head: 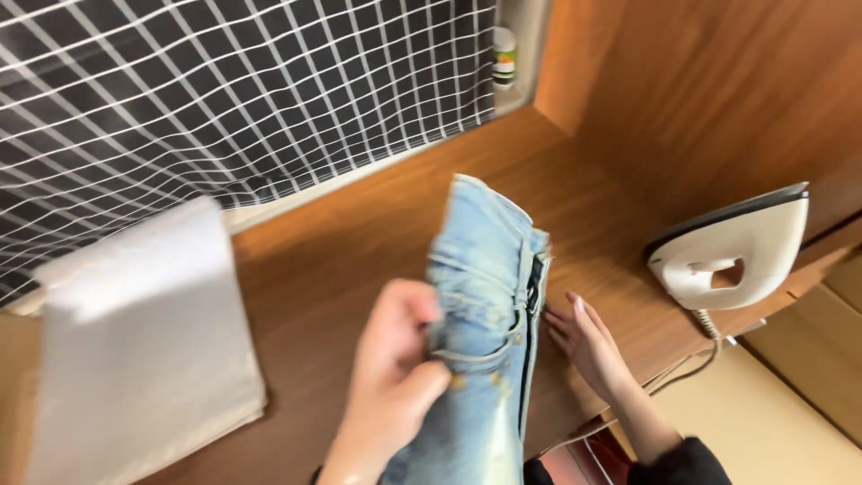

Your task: A person irons a pair of denim shorts, folds them, places them in a plastic bag, and then packs them into a cardboard box for shipping.

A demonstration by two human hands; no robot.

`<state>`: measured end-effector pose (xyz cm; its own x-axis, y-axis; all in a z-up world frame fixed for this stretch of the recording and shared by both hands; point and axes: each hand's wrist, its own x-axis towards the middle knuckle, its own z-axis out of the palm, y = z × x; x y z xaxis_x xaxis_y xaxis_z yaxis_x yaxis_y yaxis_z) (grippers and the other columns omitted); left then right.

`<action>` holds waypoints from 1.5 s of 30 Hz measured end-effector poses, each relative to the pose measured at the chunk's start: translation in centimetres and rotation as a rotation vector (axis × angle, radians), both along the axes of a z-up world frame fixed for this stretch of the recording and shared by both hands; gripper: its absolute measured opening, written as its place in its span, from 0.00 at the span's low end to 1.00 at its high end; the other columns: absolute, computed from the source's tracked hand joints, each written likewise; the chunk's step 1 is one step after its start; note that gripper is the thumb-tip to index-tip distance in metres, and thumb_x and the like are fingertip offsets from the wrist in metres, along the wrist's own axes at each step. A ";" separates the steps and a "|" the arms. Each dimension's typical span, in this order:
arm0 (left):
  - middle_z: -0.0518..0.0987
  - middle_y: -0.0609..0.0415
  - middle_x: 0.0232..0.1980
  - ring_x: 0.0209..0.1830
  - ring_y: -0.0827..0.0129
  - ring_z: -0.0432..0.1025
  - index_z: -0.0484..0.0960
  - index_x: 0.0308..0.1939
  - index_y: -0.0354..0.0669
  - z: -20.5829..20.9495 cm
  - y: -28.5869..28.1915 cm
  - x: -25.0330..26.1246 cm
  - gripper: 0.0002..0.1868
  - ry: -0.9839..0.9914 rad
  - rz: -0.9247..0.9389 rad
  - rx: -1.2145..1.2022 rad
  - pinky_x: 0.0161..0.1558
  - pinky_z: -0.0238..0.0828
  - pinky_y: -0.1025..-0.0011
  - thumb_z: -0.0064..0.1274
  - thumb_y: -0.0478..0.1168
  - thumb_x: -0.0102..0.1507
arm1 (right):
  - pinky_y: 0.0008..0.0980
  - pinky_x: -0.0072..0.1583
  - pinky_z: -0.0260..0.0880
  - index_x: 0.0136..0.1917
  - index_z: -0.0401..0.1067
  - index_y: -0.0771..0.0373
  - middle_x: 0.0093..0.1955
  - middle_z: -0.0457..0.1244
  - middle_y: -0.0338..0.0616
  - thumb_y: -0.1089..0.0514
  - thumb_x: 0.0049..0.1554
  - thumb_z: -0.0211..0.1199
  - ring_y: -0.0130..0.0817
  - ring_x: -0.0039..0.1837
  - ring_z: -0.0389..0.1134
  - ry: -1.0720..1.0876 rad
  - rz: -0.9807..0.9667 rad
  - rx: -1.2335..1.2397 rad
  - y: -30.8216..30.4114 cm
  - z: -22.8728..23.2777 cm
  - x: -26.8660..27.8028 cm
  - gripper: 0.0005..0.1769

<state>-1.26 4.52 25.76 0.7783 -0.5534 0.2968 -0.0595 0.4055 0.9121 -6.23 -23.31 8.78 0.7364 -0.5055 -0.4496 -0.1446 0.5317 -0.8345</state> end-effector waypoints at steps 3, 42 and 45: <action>0.65 0.57 0.41 0.39 0.73 0.62 0.64 0.47 0.46 1.3 5.6 -1.1 0.26 -0.043 0.038 -0.195 0.36 0.56 0.71 0.39 0.22 0.46 | 0.51 0.79 0.59 0.87 0.53 0.57 0.79 0.61 0.59 0.36 0.55 0.48 0.52 0.77 0.63 -0.081 0.244 0.067 1.2 -0.4 1.6 0.50; 0.72 0.52 0.64 0.54 0.53 0.71 0.74 0.72 0.57 -23.6 6.0 -5.3 0.39 -0.782 0.336 1.180 0.41 0.77 0.52 0.57 0.37 0.54 | 0.66 0.81 0.56 0.70 0.76 0.51 0.77 0.63 0.48 0.63 0.54 0.66 0.54 0.81 0.61 -0.443 0.700 -1.976 -8.5 -4.5 -1.0 0.30; 0.68 0.49 0.76 0.69 0.52 0.64 0.74 0.73 0.50 -21.7 7.0 -2.3 0.42 -0.950 0.255 1.145 0.66 0.59 0.44 0.56 0.33 0.51 | 0.65 0.82 0.53 0.73 0.73 0.50 0.81 0.59 0.51 0.72 0.48 0.60 0.56 0.83 0.57 -0.473 0.921 -1.817 -9.5 -4.7 -6.9 0.40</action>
